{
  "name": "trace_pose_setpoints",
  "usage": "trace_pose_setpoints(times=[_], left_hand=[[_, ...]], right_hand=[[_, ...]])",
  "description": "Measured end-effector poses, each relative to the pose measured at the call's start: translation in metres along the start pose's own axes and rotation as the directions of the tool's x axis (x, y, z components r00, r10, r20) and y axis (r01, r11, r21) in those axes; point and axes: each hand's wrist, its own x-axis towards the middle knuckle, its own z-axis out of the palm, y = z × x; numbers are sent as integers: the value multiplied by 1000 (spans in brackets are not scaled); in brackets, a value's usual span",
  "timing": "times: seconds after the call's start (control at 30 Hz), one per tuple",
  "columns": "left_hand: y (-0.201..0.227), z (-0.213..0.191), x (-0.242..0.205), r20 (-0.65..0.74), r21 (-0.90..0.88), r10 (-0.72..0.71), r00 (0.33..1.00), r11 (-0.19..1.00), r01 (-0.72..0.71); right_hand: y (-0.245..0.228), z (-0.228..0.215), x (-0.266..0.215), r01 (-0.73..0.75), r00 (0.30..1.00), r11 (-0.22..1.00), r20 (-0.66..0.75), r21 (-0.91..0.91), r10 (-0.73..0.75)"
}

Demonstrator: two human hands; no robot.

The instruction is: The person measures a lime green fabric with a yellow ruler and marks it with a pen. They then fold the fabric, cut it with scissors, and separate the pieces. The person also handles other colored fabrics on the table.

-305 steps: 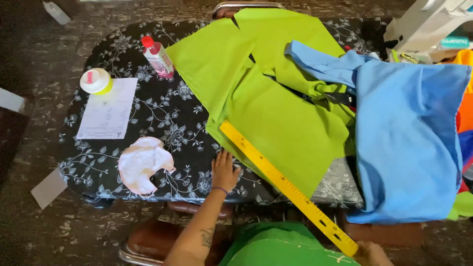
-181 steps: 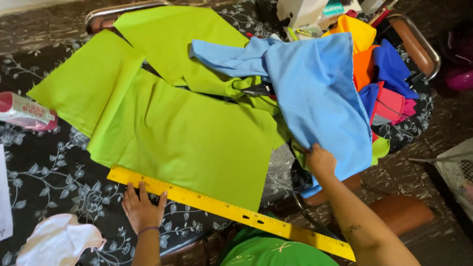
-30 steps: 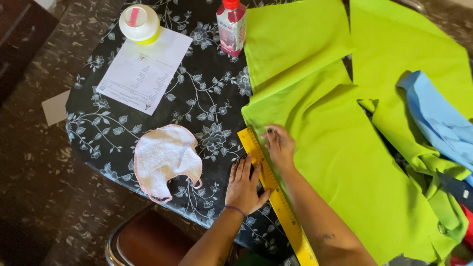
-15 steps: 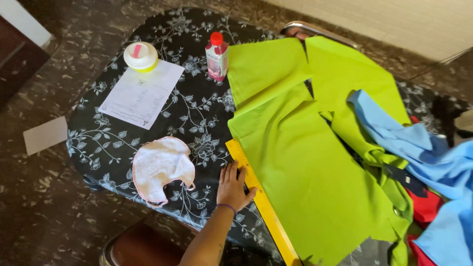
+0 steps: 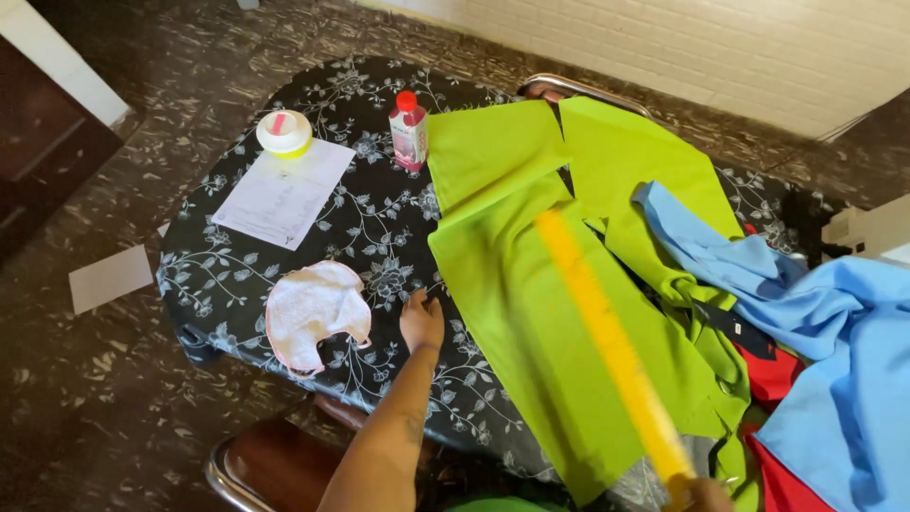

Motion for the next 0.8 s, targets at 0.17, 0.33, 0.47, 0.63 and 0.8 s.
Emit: trace_pose_setpoints(times=[0.17, 0.33, 0.47, 0.63, 0.8], left_hand=[[-4, 47, 60, 95, 99, -322, 942, 945, 313], [30, 53, 79, -1, 161, -496, 868, 857, 490], [64, 60, 83, -102, 277, -606, 789, 745, 607], [77, 69, 86, -199, 286, -643, 740, 684, 671], [96, 65, 87, -199, 325, -663, 722, 650, 687]], right_hand=[[-31, -101, 65, -145, 989, 973, 30, 178, 141], [-72, -115, 70, 321, 558, 947, -809, 6, -185], [-42, -128, 131, 36, 783, 979, -603, -200, -151], [-45, -138, 160, -40, 939, 974, -342, -222, -40], [-26, -109, 186, -25, 949, 987, -314, -159, -27]])
